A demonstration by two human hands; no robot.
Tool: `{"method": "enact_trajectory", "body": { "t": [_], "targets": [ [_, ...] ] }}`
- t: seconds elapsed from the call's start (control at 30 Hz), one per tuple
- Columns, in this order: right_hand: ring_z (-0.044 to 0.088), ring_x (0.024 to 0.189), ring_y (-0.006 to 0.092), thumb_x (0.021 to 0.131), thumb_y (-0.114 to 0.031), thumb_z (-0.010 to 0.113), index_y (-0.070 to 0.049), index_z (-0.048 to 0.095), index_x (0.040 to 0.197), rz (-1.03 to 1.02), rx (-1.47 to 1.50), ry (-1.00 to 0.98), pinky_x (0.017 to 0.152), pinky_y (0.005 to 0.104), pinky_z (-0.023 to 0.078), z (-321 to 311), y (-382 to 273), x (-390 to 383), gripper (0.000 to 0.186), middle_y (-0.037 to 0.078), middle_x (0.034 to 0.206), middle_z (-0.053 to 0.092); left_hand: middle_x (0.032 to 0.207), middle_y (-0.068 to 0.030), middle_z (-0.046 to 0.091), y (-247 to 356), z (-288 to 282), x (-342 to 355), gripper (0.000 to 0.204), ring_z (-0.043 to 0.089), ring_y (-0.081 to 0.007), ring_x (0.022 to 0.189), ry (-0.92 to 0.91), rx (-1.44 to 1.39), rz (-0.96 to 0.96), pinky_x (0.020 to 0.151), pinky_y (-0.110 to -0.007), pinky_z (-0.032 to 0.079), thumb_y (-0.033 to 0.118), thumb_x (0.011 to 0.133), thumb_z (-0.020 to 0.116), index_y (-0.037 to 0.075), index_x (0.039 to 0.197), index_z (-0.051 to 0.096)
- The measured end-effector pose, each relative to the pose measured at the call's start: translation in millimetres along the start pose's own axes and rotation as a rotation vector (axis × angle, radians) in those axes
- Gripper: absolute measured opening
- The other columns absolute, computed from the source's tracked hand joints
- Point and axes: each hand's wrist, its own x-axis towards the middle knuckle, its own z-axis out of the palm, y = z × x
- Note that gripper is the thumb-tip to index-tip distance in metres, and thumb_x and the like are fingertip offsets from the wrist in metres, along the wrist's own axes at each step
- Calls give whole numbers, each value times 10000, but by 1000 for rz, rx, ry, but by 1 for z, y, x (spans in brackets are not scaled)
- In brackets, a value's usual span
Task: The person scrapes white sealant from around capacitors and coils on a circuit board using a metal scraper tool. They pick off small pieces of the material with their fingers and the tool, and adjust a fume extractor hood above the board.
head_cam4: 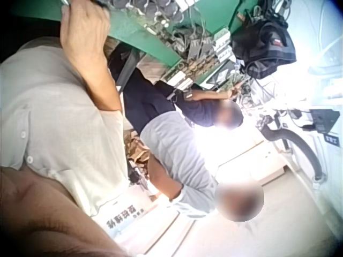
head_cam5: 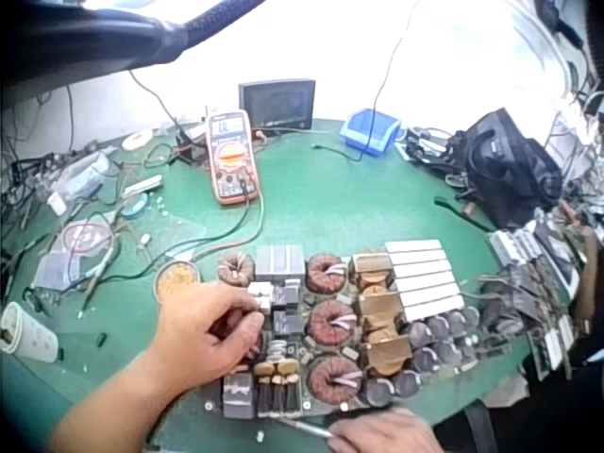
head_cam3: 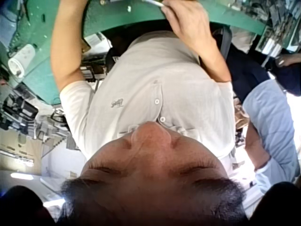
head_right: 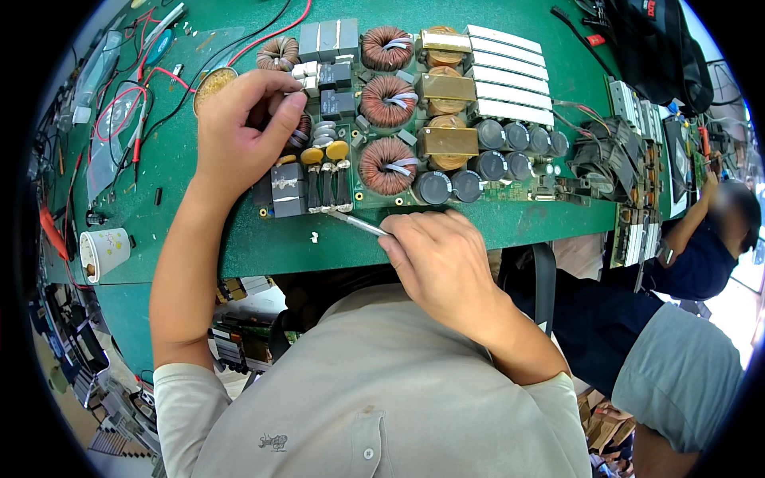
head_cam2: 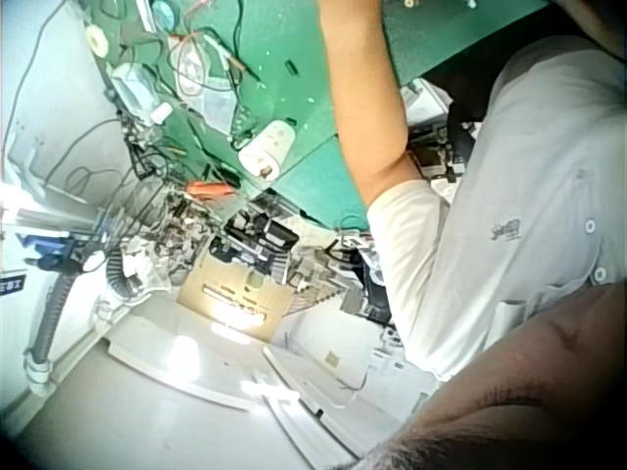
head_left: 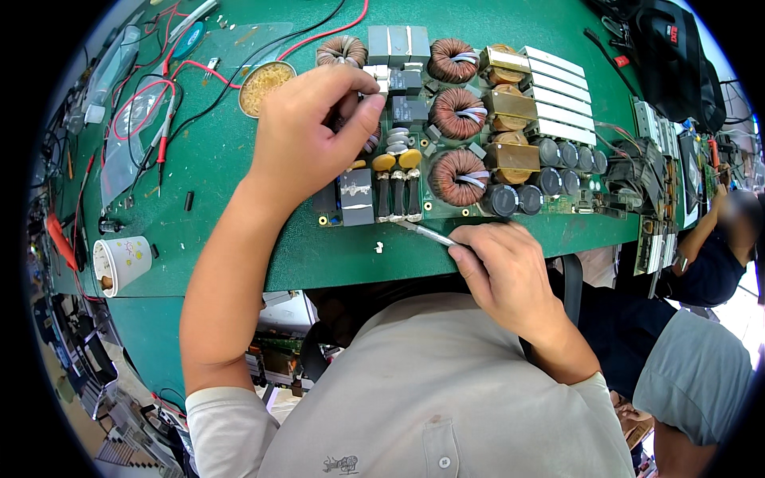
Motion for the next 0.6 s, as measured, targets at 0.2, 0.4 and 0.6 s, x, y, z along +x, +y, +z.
{"method": "enact_trajectory", "body": {
  "t": [0.2,0.4,0.6],
  "targets": [
    [626,690,296,864,-64,761,-24,679,1006,-52,26,62,625,423,463,7,6,-3,169,80,782,651,798,-58,655,1,5,1,98,628,-253,685,16,83,96,633,-369,493,111,854,759,64,909,693],
    [578,622,271,808,-13,788,8,690,1000,-173,-69,99,571,384,443,10,11,-6,217,81,742,622,766,-55,610,-1,4,2,94,591,-168,649,-3,95,132,588,-297,472,101,900,755,31,936,704],
    [575,628,262,786,-8,800,20,702,1065,-213,-83,102,569,381,449,8,13,-8,297,73,760,623,770,-58,618,1,3,2,96,603,-169,656,-14,99,112,593,-299,480,99,900,755,27,938,703]
  ]
}}
